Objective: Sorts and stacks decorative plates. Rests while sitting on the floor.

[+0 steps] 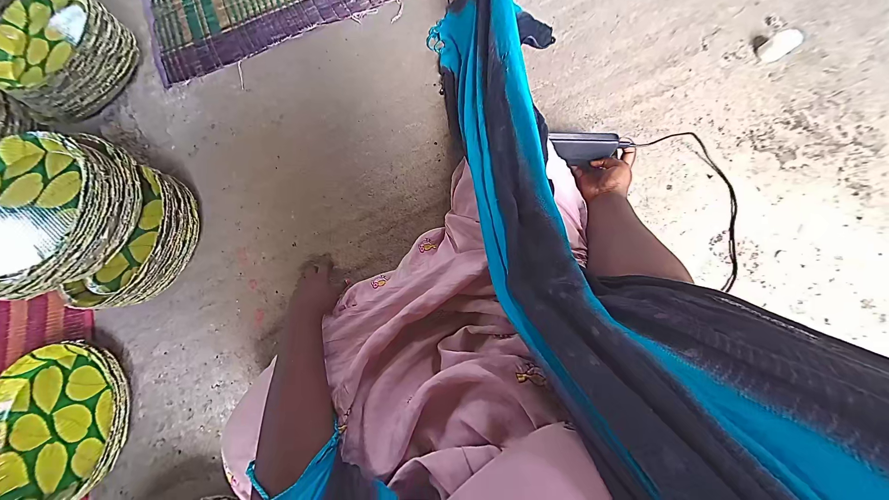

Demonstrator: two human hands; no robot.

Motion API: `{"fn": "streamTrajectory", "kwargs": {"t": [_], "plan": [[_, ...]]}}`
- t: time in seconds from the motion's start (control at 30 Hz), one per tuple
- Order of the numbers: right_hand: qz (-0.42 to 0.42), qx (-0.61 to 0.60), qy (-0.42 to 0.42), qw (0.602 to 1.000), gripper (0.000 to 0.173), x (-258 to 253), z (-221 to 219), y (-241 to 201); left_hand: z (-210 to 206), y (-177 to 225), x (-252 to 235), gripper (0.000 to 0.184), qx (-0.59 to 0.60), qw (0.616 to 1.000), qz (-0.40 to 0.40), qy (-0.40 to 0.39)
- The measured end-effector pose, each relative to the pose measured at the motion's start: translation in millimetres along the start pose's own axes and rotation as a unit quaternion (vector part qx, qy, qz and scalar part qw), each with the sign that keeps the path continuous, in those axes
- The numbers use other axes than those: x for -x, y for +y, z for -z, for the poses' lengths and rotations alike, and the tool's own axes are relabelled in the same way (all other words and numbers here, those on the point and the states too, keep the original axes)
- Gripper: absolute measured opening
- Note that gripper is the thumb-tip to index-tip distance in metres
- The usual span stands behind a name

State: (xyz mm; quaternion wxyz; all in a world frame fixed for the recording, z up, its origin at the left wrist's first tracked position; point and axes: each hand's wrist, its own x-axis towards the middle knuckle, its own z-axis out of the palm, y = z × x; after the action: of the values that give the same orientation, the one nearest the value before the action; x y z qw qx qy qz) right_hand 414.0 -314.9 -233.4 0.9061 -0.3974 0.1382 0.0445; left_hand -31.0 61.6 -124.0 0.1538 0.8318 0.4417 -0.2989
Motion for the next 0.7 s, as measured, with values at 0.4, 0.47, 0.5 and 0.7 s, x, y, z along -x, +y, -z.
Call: {"fn": "streamTrajectory", "kwargs": {"t": [0.4,0.47,0.5,0.7], "plan": [[-0.010,-0.017,-0.016,1.000,0.056,-1.8,6.4,-1.7,-3.3,-3.2,-3.5,0.068,0.004,1.000,-0.008,0.013],[-0.004,-0.011,-0.006,1.000,0.072,-0.8,5.8,-1.3,-2.4,-2.2,-1.3,0.067,0.004,1.000,-0.007,0.012],[-0.003,-0.015,0.003,1.000,0.077,-0.4,5.0,-1.1,-2.3,-1.8,-0.6,0.068,0.003,1.000,-0.006,0.012],[-0.009,-0.036,0.011,0.999,0.084,0.8,3.5,-1.9,-2.6,-1.2,0.7,0.068,0.007,1.000,-0.007,0.017]]}}
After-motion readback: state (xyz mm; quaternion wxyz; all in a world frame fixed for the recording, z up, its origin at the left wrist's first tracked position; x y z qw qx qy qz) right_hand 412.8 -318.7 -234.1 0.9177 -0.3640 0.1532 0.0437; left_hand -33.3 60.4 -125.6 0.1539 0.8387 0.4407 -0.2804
